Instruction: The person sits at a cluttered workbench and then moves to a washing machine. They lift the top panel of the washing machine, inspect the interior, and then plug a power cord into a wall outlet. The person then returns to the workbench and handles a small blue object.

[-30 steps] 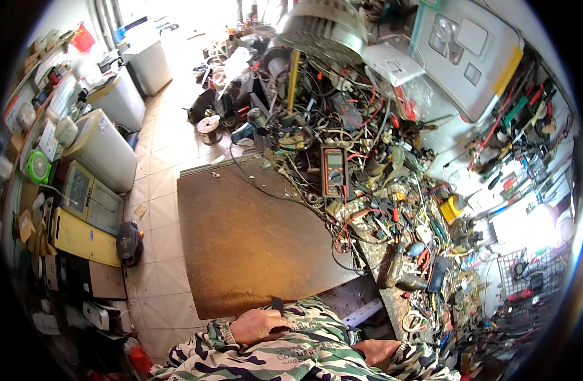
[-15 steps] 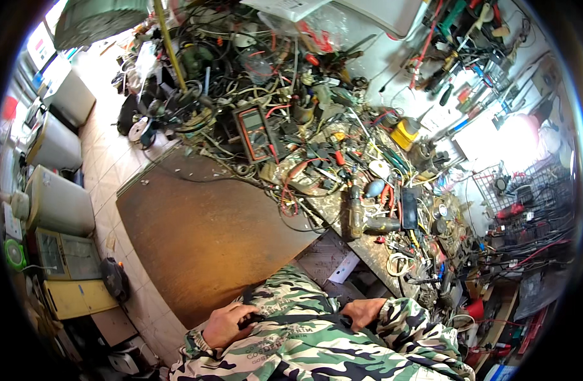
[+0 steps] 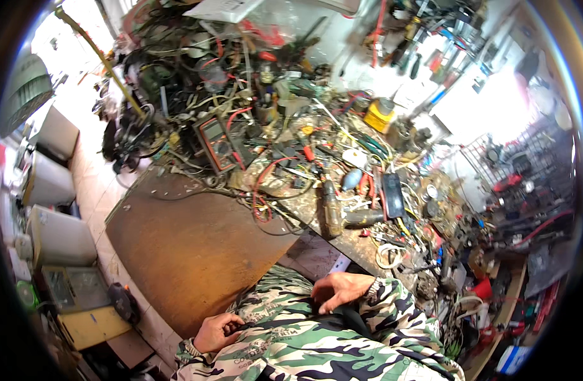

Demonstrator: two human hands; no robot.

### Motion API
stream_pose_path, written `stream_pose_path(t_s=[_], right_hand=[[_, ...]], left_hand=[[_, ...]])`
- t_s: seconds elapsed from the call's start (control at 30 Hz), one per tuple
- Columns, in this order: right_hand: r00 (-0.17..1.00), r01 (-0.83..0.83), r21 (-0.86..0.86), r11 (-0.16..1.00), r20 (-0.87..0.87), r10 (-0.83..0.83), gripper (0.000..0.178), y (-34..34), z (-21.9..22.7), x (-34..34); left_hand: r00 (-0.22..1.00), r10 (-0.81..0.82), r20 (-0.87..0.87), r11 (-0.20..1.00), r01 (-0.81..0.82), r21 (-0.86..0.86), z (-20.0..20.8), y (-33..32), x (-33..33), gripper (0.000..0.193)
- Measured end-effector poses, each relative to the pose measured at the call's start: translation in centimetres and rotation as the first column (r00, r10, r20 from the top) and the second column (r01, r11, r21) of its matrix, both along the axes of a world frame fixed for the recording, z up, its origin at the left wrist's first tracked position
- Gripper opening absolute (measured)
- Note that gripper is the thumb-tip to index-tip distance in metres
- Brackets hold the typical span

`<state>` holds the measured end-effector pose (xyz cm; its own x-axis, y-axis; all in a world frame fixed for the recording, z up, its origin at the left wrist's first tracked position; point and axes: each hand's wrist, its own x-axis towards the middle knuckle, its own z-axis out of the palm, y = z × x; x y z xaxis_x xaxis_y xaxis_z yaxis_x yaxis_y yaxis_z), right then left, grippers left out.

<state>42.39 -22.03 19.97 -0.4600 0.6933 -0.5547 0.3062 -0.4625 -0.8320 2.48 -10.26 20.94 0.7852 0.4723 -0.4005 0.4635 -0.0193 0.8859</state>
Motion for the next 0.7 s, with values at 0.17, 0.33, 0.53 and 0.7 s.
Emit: stream_pose_path(t_s=[0.17,0.33,0.53,0.7], right_hand=[[0.967,0.189,0.166,0.968,0.139,-0.213,0.055,4.3,1.9,-0.6],[0.967,0.202,0.298,0.933,0.089,-0.238,0.043,8.1,1.0,-5.2],[0.996,0.052,0.508,0.859,0.041,-0.084,0.028,12.0,5.7,-9.7],[0.846,0.533,0.776,0.337,-0.504,-0.176,0.023,15.0,20.7,-12.1]], left_hand=[[0.999,-0.027,-0.028,1.000,0.027,-0.010,-0.8,-0.1,0.2,0.035],[0.997,0.073,-0.007,0.997,-0.073,-0.037,-0.7,-1.5,-0.1,0.035],[0.974,0.213,0.079,0.971,-0.220,0.090,-2.2,-3.6,-0.9,0.031],[0.952,0.294,0.080,0.956,-0.292,-0.038,-1.9,-4.7,-1.8,0.029]])
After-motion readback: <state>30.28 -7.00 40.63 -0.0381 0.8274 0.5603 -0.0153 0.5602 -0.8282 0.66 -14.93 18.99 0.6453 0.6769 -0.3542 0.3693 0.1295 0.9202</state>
